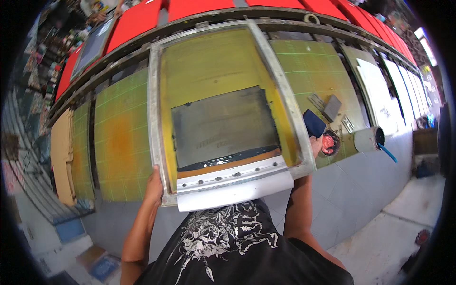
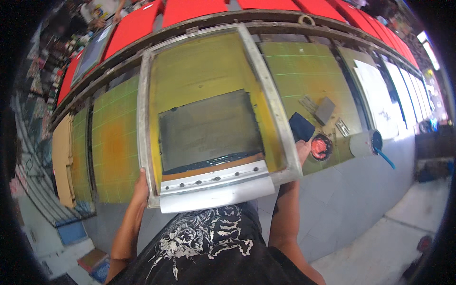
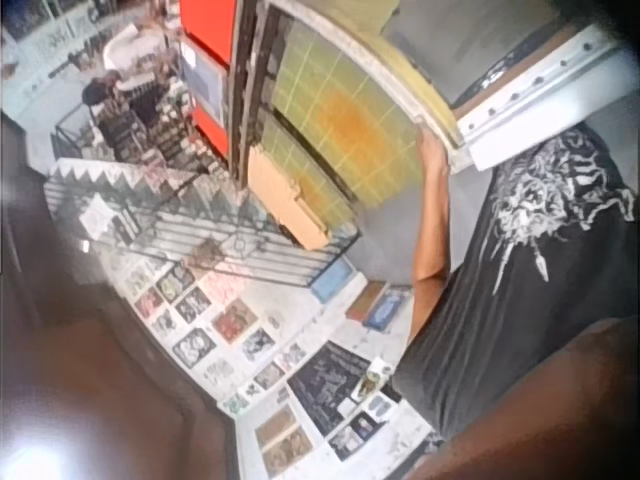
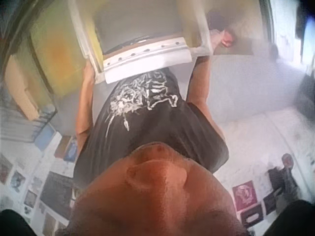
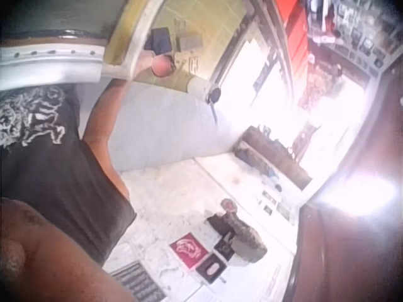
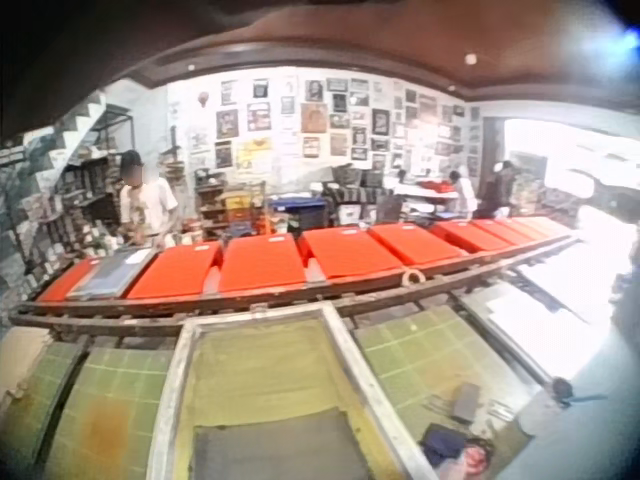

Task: The person performs screen printing on cardboard pieces. The person lowers a screen over the cardboard, applies ink across the screen using a squeegee, and then lifts the printed cardboard to set it aside.

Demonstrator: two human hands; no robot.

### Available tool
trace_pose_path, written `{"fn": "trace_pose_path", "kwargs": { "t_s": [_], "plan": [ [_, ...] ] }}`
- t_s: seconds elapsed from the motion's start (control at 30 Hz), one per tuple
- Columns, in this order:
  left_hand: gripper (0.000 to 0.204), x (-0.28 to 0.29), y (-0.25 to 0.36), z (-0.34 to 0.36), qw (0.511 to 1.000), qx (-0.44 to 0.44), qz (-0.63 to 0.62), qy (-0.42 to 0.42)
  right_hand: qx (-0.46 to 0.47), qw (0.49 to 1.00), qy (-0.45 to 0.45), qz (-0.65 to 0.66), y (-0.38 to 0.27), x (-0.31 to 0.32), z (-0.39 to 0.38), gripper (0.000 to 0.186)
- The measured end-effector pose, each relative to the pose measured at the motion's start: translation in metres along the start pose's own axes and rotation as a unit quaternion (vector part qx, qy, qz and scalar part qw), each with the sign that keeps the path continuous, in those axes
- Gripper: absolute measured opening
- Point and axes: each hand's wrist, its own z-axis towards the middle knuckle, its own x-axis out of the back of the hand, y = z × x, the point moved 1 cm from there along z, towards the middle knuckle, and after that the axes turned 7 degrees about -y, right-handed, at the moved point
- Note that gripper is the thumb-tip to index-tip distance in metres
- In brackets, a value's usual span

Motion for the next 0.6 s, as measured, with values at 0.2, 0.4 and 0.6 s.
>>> {"fn": "trace_pose_path", "kwargs": {
  "t_s": [0.2, 0.4, 0.6],
  "plan": [
    [0.067, -0.012, 0.017, -0.012, 0.999, -0.006, -0.036, 0.013, -0.077, 0.937, 0.023, 0.339, -0.056, 0.007, 0.031, 0.04],
    [0.069, -0.012, 0.022, -0.014, 1.0, -0.018, -0.019, 0.005, -0.054, 0.954, -0.036, 0.292, -0.074, -0.006, 0.078, 0.041],
    [0.069, -0.015, 0.016, -0.005, 0.999, -0.022, -0.009, 0.032, -0.211, 0.938, 0.088, 0.261, -0.064, 0.004, 0.104, 0.072]
  ]
}}
